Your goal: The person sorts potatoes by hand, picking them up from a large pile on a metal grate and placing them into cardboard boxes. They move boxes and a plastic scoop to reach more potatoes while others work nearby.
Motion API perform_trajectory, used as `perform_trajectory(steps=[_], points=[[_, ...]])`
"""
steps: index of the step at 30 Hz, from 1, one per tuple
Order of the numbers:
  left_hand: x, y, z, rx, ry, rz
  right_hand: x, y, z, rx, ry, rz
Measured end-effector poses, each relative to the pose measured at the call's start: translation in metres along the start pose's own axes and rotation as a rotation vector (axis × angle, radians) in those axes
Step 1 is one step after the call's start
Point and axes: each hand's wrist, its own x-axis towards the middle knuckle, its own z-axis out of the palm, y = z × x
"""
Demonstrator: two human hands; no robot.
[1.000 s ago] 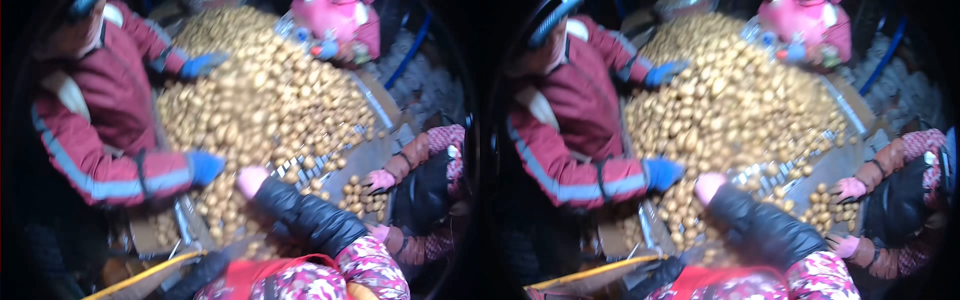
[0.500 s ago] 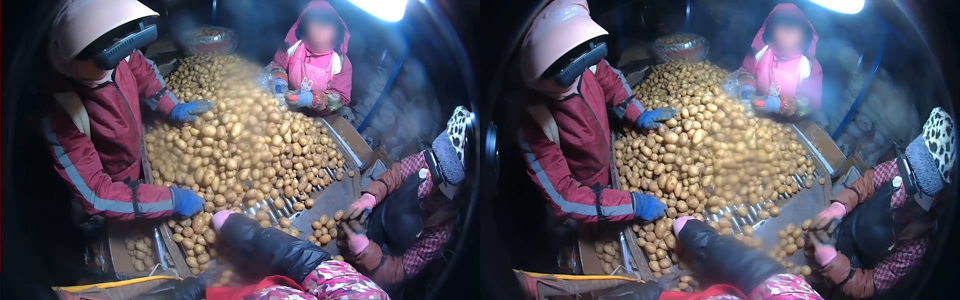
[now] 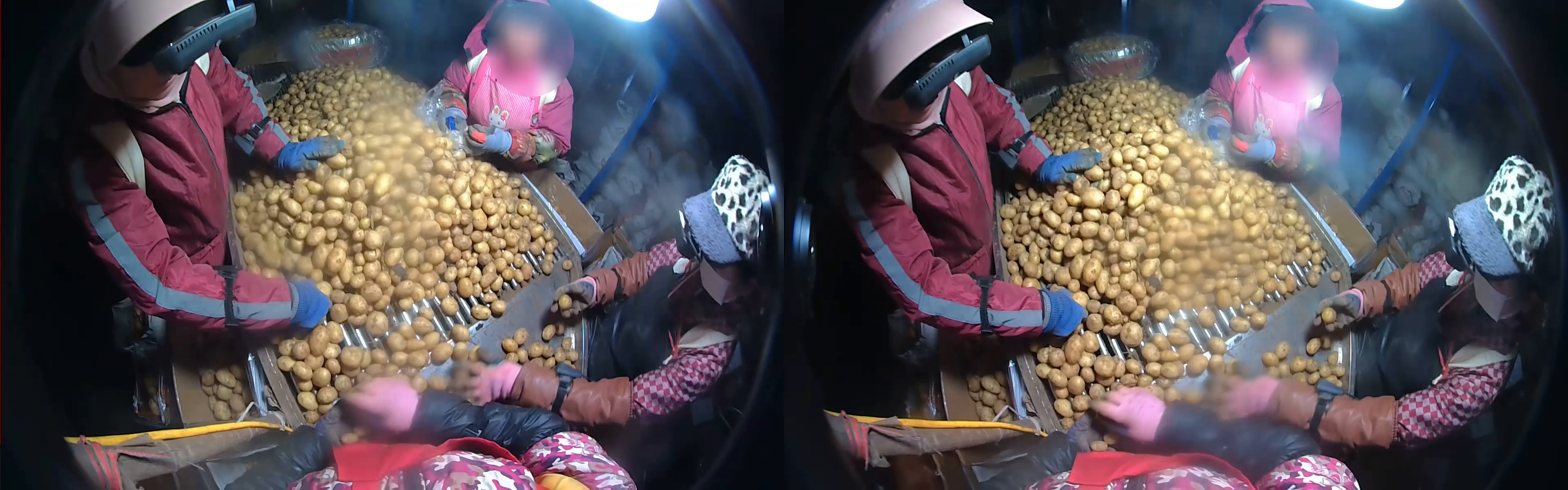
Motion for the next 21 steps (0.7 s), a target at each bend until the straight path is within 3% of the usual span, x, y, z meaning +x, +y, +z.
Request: perform_trajectory(steps=[1,4,6,9,11,13,14,16,17,18,20,21], points=[[0.0,0.0,0.0,-0.007,0.006,0.006,0.002,0.002,0.011,-0.046,0.012,-0.161],[0.0,-0.003,-0.003,-0.038,-0.024,0.018,0.004,-0.005,0.004,0.065,0.036,-0.173],[0.001,-0.006,-0.008,-0.089,-0.079,0.029,0.01,0.004,0.004,0.119,0.216,-0.271],[0.007,-0.006,-0.019,-0.254,-0.19,0.048,0.012,0.014,0.002,0.189,0.337,-0.154],[0.001,-0.008,-0.015,-0.289,-0.153,0.059,0.01,0.025,0.01,0.268,0.311,-0.08],[-0.013,-0.009,0.003,-0.085,-0.027,0.092,0.011,0.025,0.016,0.265,0.357,-0.026],[-0.018,-0.003,0.012,-0.198,-0.132,0.045,0.016,0.031,0.021,0.282,0.353,-0.006],[-0.013,-0.005,0.006,-0.203,-0.099,0.085,0.019,0.049,0.033,0.272,0.353,-0.032],[-0.012,-0.003,0.007,-0.154,0.018,0.078,0.019,0.057,0.034,0.185,0.348,-0.098],[-0.013,-0.002,0.012,-0.115,0.136,0.064,0.023,0.055,0.022,0.282,0.192,0.021],[-0.018,0.002,0.033,0.194,0.211,0.16,0.021,0.069,0.03,0.288,0.129,0.041],[-0.023,0.005,0.048,0.331,0.259,0.198,0.019,0.069,0.034,0.22,0.196,0.015]])
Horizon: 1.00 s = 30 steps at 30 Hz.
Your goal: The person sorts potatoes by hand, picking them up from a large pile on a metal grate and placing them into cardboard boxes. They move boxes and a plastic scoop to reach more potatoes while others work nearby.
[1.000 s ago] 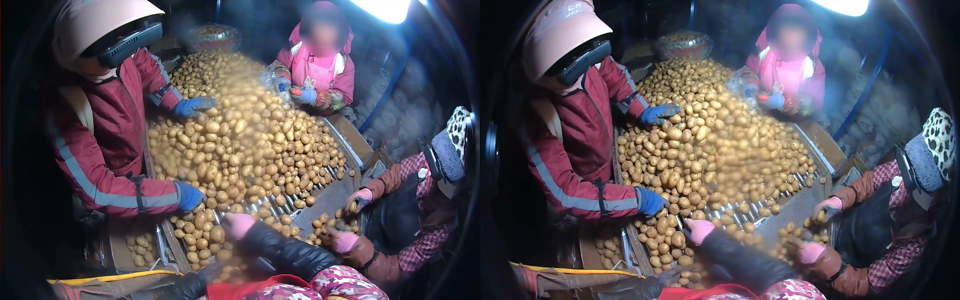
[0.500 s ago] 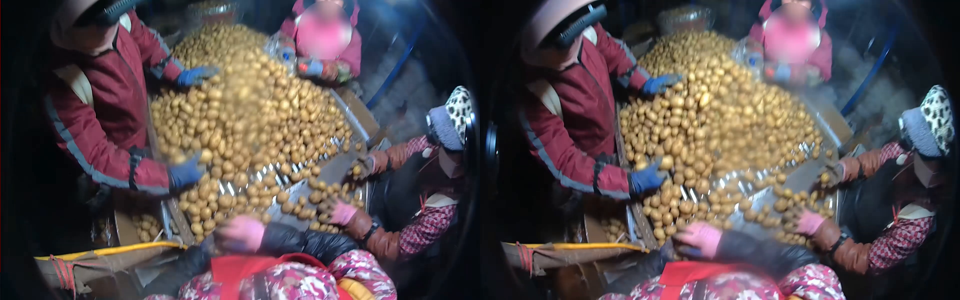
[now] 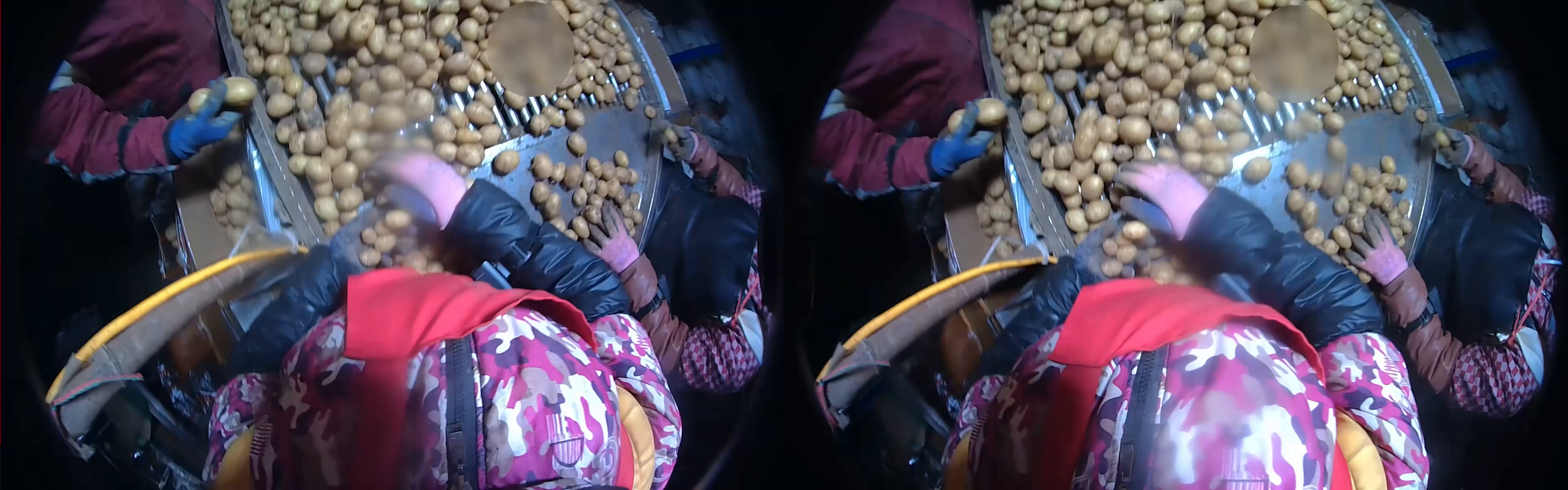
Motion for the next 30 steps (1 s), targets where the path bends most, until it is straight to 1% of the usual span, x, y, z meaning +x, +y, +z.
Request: perform_trajectory(steps=[1,2,5,6,7,9,10,12,13,14,15,16,18,19,21,22,23,24,25,27,28,29,30], points=[[0.007,-0.008,-0.01,-0.319,-0.022,-0.123,-0.004,0.0,0.004,-0.069,0.068,-0.043],[0.015,-0.016,-0.02,-0.635,-0.004,-0.253,-0.008,0.005,0.01,-0.069,0.04,-0.017],[0.011,-0.008,-0.011,-0.445,0.194,-0.327,-0.015,-0.025,0.004,-0.153,0.039,0.109],[0.011,-0.013,-0.013,-0.466,0.191,-0.283,-0.013,-0.033,0.003,-0.195,0.096,0.046],[0.006,-0.018,-0.018,-0.465,0.187,-0.278,-0.007,-0.04,0.0,-0.158,0.032,0.064],[-0.006,-0.012,-0.009,-0.47,0.178,-0.278,0.002,-0.039,-0.003,-0.161,0.002,-0.008],[-0.003,-0.016,-0.018,-0.534,0.023,-0.236,0.009,-0.036,-0.007,-0.175,0.018,-0.03],[-0.009,-0.004,0.002,-0.471,-0.048,-0.089,0.024,-0.027,-0.014,-0.207,0.049,-0.069],[-0.012,0.008,0.011,-0.442,-0.085,-0.019,0.034,-0.017,-0.019,-0.253,0.127,-0.093],[-0.015,0.019,0.01,-0.374,-0.091,-0.084,0.051,-0.007,-0.027,-0.327,0.104,-0.085],[-0.017,0.024,0.012,-0.42,-0.091,-0.096,0.07,0.005,-0.036,-0.396,0.08,-0.075],[-0.018,0.026,0.017,-0.466,-0.088,-0.107,0.092,0.021,-0.036,-0.468,0.1,-0.083],[-0.019,0.025,0.022,-0.564,-0.105,-0.132,0.139,0.025,-0.042,-0.592,0.076,-0.002],[-0.014,0.017,0.014,-0.582,-0.175,-0.13,0.161,0.028,-0.041,-0.625,-0.034,0.098],[-0.01,0.015,0.005,-0.519,-0.138,-0.163,0.203,0.026,-0.04,-0.713,-0.23,0.328],[-0.003,0.003,-0.004,-0.531,-0.156,-0.176,0.213,0.038,-0.033,-0.727,-0.263,0.373],[0.002,0.002,-0.008,-0.529,-0.209,-0.182,0.218,0.042,-0.029,-0.743,-0.293,0.418],[0.003,0.001,-0.011,-0.512,-0.208,-0.188,0.22,0.043,-0.02,-0.784,-0.226,0.456],[0.002,0.001,-0.01,-0.507,-0.206,-0.203,0.214,0.047,-0.018,-0.763,-0.216,0.479],[-0.001,0.001,-0.01,-0.554,-0.212,-0.226,0.203,0.031,-0.025,-0.726,-0.181,0.528],[0.0,0.004,-0.011,-0.567,-0.218,-0.228,0.196,0.04,-0.026,-0.701,-0.268,0.482],[0.0,0.009,-0.008,-0.56,-0.218,-0.212,0.19,0.021,-0.043,-0.492,-0.398,0.599],[-0.004,0.016,-0.003,-0.556,-0.219,-0.198,0.178,0.014,-0.043,-0.55,-0.459,0.577]])
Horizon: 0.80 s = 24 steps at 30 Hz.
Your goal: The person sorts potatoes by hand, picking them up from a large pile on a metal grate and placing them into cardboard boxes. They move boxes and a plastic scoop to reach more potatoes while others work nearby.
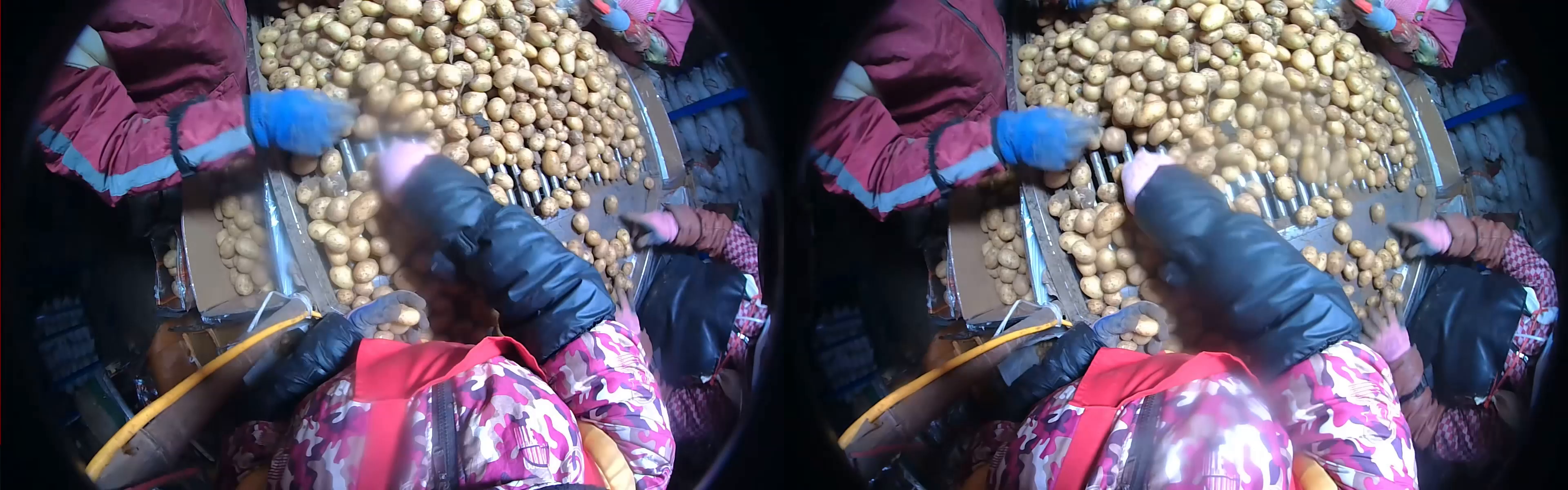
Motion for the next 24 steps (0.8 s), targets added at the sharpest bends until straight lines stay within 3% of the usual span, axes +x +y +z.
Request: perform_trajectory(steps=[1,2,7,11,13,14,15,16,18,19,21,24], points=[[-0.003,0.001,0.009,0.002,-0.004,0.011,-0.014,0.001,0.005,-0.076,-0.04,-0.017],[-0.005,0.001,0.015,0.02,0.036,0.006,-0.026,0.012,0.015,0.145,-0.101,0.026],[-0.009,-0.005,0.019,0.13,0.106,0.044,-0.073,0.032,0.048,-0.037,-0.079,-0.106],[-0.006,-0.004,0.008,0.18,0.068,0.046,-0.105,0.085,0.059,0.933,0.081,-0.302],[-0.005,-0.006,0.004,0.133,0.061,0.021,-0.118,0.082,0.03,1.638,0.104,0.096],[-0.005,-0.007,0.004,0.123,0.059,0.013,-0.11,0.085,0.018,1.666,0.214,0.124],[-0.005,-0.005,0.006,0.115,0.06,0.007,-0.081,0.109,0.017,1.338,0.336,-0.039],[-0.005,-0.004,0.008,0.108,0.062,0.0,-0.07,0.096,0.007,1.277,0.394,0.0],[-0.008,-0.002,0.015,0.075,0.07,-0.008,-0.04,0.084,-0.006,0.666,0.558,-0.08],[-0.009,-0.001,0.017,0.06,0.074,-0.011,-0.022,0.087,-0.009,0.111,0.632,-0.188],[-0.005,-0.005,0.006,0.066,0.056,-0.005,-0.002,0.071,-0.015,-0.339,0.424,-0.072],[0.002,-0.005,-0.004,0.058,-0.001,-0.007,0.018,0.059,-0.017,-0.247,0.341,0.072]])
